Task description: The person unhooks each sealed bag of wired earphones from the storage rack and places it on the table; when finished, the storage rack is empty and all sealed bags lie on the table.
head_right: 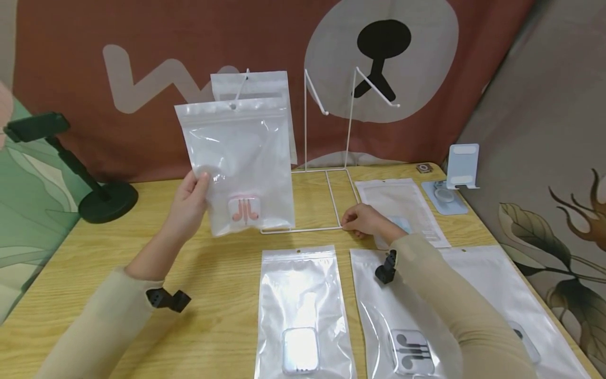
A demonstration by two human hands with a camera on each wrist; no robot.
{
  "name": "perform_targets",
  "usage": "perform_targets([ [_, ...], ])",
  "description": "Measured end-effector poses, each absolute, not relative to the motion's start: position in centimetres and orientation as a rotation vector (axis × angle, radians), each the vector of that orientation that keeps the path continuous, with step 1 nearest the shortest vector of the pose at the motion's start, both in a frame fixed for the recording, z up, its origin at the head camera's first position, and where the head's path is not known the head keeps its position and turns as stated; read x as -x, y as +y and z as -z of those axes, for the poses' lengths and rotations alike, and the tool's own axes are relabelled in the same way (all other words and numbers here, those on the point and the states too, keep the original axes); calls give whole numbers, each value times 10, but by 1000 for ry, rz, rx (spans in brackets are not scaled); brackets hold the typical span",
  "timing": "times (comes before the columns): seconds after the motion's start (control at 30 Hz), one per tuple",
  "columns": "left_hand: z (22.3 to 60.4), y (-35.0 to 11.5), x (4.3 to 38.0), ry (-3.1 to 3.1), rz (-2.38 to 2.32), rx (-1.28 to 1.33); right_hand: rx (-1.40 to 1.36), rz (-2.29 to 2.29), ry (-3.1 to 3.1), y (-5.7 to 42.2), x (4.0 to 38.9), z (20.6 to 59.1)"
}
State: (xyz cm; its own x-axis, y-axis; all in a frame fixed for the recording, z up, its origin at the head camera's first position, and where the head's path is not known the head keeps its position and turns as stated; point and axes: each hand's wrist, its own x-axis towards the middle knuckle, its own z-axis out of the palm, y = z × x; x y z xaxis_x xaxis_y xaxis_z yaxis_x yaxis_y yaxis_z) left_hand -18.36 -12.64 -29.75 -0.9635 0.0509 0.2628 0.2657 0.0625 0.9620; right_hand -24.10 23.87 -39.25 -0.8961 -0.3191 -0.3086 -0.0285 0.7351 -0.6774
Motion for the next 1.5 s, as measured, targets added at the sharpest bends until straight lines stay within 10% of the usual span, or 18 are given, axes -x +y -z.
perform_targets([
  [1.5, 344, -198, 73, -2685, 2219, -173, 298, 959, 2534, 239, 240, 390],
])
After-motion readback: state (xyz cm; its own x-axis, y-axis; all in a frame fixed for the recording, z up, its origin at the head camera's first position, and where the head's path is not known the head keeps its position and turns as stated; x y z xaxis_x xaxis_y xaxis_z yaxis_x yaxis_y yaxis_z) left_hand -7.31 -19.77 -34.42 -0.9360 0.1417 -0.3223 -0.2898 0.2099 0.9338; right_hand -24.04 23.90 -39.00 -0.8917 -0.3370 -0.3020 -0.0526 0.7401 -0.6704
